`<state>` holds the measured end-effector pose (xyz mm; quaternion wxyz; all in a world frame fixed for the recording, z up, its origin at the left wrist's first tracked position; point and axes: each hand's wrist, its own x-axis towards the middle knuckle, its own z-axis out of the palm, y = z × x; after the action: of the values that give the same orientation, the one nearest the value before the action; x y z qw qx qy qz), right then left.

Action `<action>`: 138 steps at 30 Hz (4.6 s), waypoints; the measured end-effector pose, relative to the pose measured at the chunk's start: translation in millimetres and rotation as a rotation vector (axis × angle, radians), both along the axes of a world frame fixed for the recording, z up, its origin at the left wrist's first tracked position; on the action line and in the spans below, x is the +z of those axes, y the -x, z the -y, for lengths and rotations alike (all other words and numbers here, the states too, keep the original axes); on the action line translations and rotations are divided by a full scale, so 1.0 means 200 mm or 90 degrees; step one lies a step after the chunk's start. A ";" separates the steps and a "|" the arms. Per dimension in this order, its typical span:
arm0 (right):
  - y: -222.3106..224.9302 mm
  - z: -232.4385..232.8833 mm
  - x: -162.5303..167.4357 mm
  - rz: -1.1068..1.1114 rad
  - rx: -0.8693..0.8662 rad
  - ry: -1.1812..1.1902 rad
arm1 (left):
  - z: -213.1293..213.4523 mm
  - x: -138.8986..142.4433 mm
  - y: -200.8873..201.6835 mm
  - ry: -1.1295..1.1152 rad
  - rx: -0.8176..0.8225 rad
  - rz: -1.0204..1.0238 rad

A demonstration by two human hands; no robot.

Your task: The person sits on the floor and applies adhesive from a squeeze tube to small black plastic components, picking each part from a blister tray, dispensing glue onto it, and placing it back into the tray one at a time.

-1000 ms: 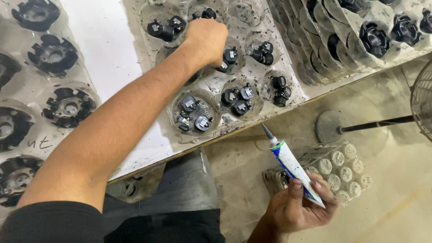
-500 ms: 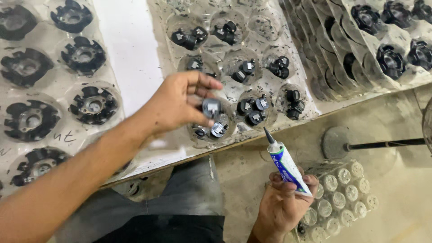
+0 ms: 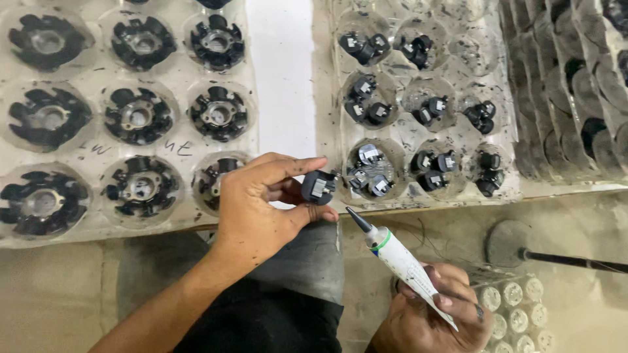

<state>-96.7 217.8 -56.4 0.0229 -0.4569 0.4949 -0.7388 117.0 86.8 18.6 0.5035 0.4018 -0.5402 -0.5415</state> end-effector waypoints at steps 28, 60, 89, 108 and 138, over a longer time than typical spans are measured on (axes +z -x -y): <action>-0.20 0.17 0.15 -0.247 -0.010 -0.067 | 0.00 -0.10 -0.14 -0.078 -0.060 -0.074; -0.15 0.17 0.05 -0.129 0.022 0.055 | -0.07 -0.27 -0.09 -0.204 -0.088 -0.332; -0.16 0.16 0.14 -0.191 0.031 -0.065 | -0.08 -0.24 -0.13 -0.314 -0.214 -0.438; 0.20 -0.04 0.03 0.007 -0.095 0.110 | 1.04 -0.24 0.80 0.484 -0.082 0.373; 0.38 -0.18 -0.12 0.172 -0.128 0.136 | 0.98 -0.17 1.22 0.389 -0.184 0.728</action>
<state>-172.5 254.3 -79.4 -0.0332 -0.3017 0.4494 -0.8402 -126.4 -108.3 -14.5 0.1512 0.3883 -0.9000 -0.1275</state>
